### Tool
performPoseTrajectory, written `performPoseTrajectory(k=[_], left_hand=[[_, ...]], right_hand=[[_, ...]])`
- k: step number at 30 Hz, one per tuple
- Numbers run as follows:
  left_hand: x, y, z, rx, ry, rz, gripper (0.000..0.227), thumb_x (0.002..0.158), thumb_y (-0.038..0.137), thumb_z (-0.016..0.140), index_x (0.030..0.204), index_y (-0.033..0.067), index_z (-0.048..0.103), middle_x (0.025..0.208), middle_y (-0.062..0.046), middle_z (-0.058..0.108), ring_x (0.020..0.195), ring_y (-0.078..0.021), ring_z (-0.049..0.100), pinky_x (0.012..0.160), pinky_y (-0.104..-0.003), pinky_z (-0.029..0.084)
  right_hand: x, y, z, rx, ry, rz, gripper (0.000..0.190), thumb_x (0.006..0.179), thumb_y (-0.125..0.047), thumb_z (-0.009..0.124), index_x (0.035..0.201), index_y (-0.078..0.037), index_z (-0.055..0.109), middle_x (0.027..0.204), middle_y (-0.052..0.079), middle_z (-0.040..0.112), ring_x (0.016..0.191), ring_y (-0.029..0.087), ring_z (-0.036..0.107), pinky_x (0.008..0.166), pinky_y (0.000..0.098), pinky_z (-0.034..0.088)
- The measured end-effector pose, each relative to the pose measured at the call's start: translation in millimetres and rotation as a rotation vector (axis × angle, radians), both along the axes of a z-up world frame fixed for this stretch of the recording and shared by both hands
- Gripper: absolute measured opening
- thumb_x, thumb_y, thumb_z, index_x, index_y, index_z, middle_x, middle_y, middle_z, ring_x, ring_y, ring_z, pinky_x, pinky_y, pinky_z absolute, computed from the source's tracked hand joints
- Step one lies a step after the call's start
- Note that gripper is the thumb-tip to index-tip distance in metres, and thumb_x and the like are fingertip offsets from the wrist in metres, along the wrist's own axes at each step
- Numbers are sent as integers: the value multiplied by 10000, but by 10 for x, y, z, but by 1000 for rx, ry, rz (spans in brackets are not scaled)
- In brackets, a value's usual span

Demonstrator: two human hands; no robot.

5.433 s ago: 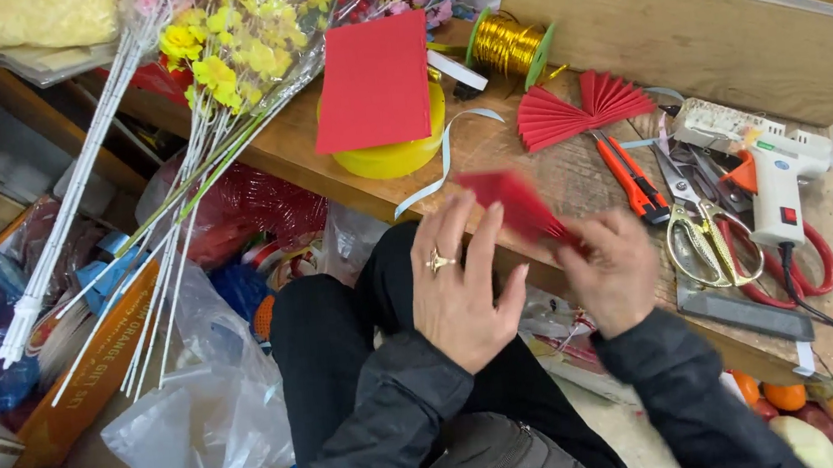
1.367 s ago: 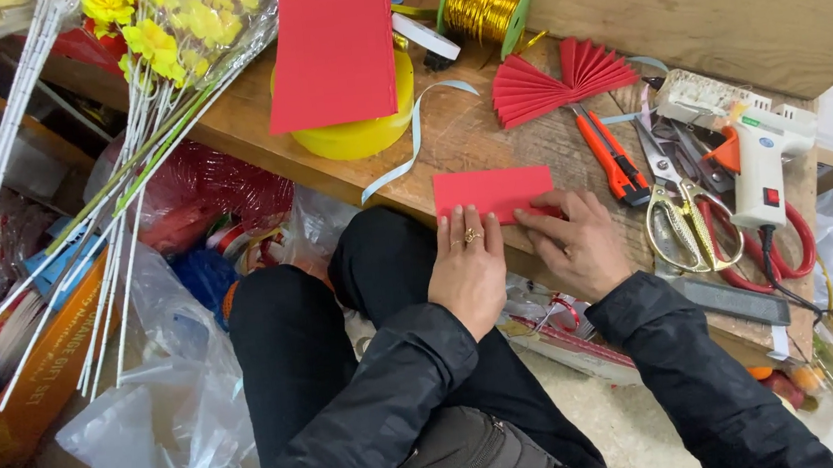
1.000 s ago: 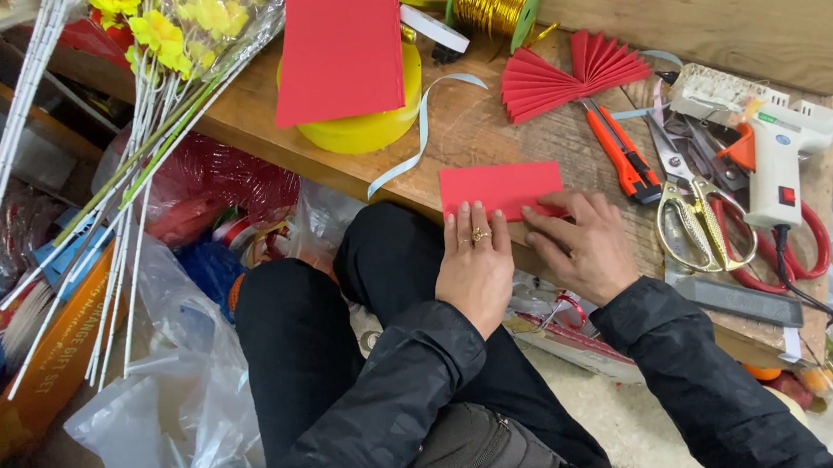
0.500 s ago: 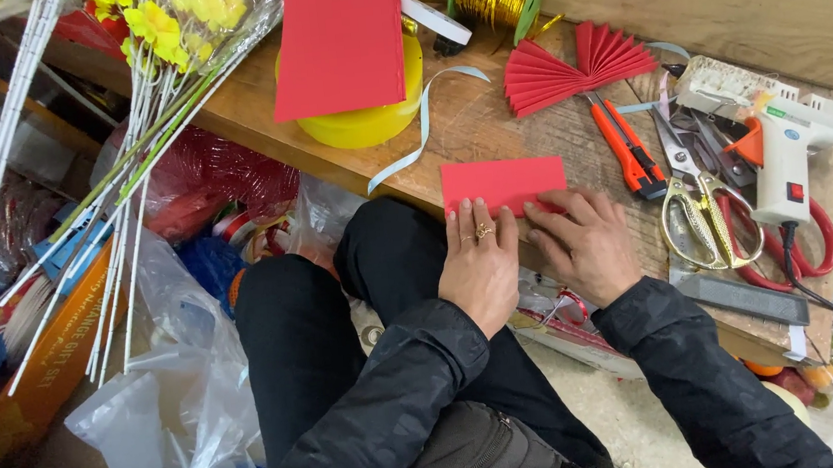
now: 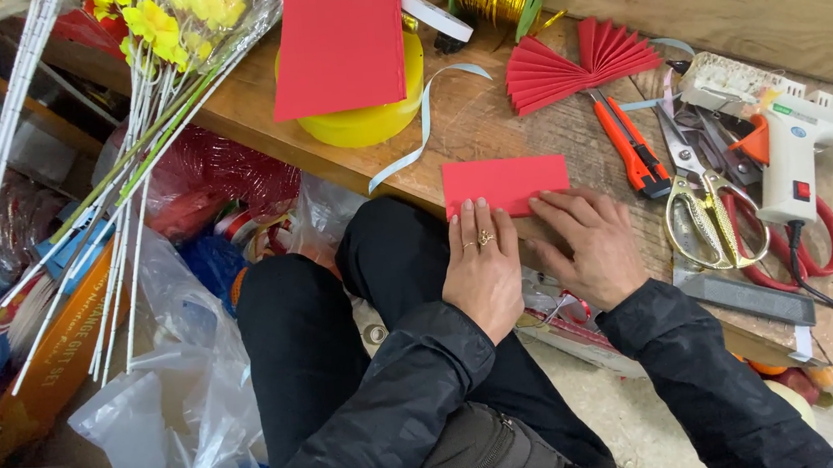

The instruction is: Folding a small piece of red paper into a decorative fan-like ornament.

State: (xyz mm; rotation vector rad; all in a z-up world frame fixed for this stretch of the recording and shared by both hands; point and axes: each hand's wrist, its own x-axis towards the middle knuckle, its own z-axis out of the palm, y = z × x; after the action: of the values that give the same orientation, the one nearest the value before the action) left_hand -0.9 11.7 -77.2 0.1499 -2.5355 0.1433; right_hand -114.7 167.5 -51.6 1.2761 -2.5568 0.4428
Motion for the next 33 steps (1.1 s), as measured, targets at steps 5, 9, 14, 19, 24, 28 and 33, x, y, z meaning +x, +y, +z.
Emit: performPoseTrajectory(k=[5, 9, 14, 19, 24, 28, 33], left_hand=[[27, -46, -27, 54, -15, -34, 727, 827, 180, 561, 1505, -47, 428, 1525, -360, 472, 1471, -555, 404, 1246, -649, 273], [55, -78, 18, 51, -10, -54, 698, 838, 153, 581, 1495, -35, 438, 1532, -361, 465, 1479, -542, 398, 1249, -649, 270], [42, -71, -4, 88, -14, -83, 715, 808, 149, 594, 1478, -49, 442, 1524, -369, 459, 1481, -553, 381, 1259, -671, 230], [27, -50, -5, 88, -11, -73, 751, 751, 134, 609, 1460, -57, 456, 1516, -385, 461, 1466, -565, 395, 1263, -670, 228], [7, -32, 12, 102, -39, -51, 790, 725, 158, 619, 1471, -39, 450, 1515, -376, 465, 1465, -557, 402, 1276, -671, 207], [-20, 1, 38, 141, -94, -31, 928, 709, 160, 593, 1574, -37, 322, 1501, -356, 484, 1453, -564, 416, 1280, -669, 182], [-19, 23, 72, -3, -138, 20, 911, 809, 130, 588, 1637, -24, 239, 1500, -366, 458, 1438, -595, 408, 1245, -726, 221]], right_hand=[[-30, 30, 59, -70, -205, -25, 799, 806, -462, 794, 1537, -227, 573, 1383, 27, 662, 1402, 314, 508, 1068, 486, 395], [-113, 65, 226, -134, -445, -29, 1000, 756, -389, 847, 1640, -229, 409, 1413, -12, 668, 1418, 321, 489, 1123, 531, 377], [-122, 57, 345, -90, -546, -47, 1061, 786, -379, 840, 1684, -224, 296, 1421, -50, 675, 1419, 306, 472, 1162, 560, 348], [-144, 89, 152, -48, -399, -41, 978, 809, -482, 803, 1664, -286, 372, 1421, -59, 657, 1397, 289, 486, 1093, 507, 400], [111, -79, 188, 154, -101, -55, 823, 861, -647, 676, 1599, -339, 480, 1447, -55, 594, 1428, 247, 450, 1081, 439, 380], [242, -133, 123, 238, 11, -108, 803, 824, -711, 635, 1556, -408, 499, 1481, -20, 523, 1469, 272, 403, 1093, 450, 348], [292, -168, 110, 237, 41, -125, 800, 806, -678, 667, 1530, -368, 528, 1522, 25, 496, 1508, 307, 375, 1116, 464, 323]])
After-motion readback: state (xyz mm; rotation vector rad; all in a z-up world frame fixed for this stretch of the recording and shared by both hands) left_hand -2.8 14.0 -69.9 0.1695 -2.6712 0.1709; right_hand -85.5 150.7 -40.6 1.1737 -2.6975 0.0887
